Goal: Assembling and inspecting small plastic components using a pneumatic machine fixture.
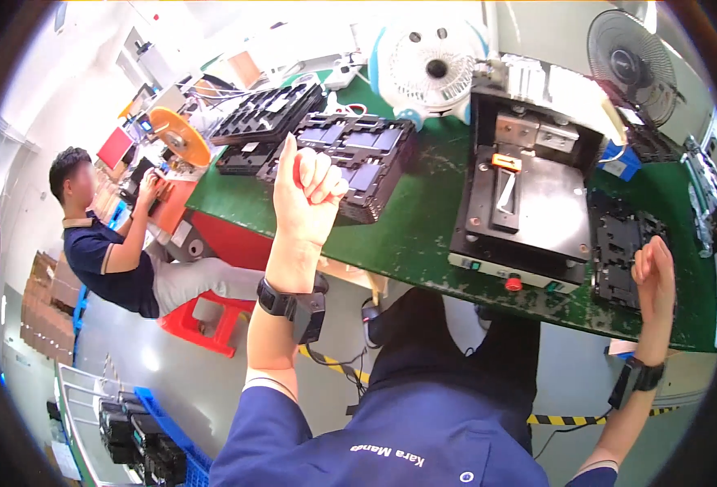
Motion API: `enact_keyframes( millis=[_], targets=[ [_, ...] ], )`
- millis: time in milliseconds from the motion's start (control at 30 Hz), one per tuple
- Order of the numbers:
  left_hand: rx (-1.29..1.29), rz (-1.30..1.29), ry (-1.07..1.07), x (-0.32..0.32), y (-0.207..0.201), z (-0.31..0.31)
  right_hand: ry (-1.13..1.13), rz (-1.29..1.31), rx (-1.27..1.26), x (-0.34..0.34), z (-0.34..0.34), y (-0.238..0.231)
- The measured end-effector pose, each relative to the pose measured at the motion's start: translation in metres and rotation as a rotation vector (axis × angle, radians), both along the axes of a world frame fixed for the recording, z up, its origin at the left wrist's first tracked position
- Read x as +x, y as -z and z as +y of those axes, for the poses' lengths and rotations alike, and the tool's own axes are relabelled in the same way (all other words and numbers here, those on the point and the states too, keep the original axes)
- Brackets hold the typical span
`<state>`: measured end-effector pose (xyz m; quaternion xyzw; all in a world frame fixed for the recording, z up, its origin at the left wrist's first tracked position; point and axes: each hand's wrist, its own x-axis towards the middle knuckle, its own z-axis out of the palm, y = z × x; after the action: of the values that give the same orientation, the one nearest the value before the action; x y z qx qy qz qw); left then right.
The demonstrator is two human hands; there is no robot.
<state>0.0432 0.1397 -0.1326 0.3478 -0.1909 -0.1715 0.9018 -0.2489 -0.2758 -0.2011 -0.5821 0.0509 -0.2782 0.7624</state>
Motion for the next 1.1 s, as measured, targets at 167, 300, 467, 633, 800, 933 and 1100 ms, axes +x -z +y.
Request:
enact_keyframes(
  millis=[167, 300, 467, 633, 800, 933, 1100],
  targets=[
    [0.121, -0.051, -0.103, 0.020, 0.025, -0.025, 0.388, 0.036, 0.145, -0.019, -0.074, 0.062],
    [0.317, -0.134, -0.253, 0.012, 0.042, -0.044, 0.493, 0.046, 0.192, 0.005, -0.041, 0.049],
    [0.460, -0.131, -0.166, 0.009, 0.085, -0.074, 0.506, 0.063, 0.154, 0.000, -0.029, 0.040],
    [0.701, -0.342, -0.197, 0.024, 0.112, -0.061, 0.461, 0.083, 0.208, 0.015, -0.032, 0.038],
    [0.857, -0.522, -0.129, 0.023, 0.112, -0.074, 0.461, 0.030, 0.205, 0.011, -0.035, 0.037],
    [0.999, -0.857, -0.230, 0.018, 0.114, -0.075, 0.470, 0.068, 0.114, 0.013, -0.027, 0.030],
    [1.025, -0.824, -0.195, 0.007, 0.107, -0.077, 0.474, 0.330, -0.402, 0.017, 0.025, 0.015]
  ],
)
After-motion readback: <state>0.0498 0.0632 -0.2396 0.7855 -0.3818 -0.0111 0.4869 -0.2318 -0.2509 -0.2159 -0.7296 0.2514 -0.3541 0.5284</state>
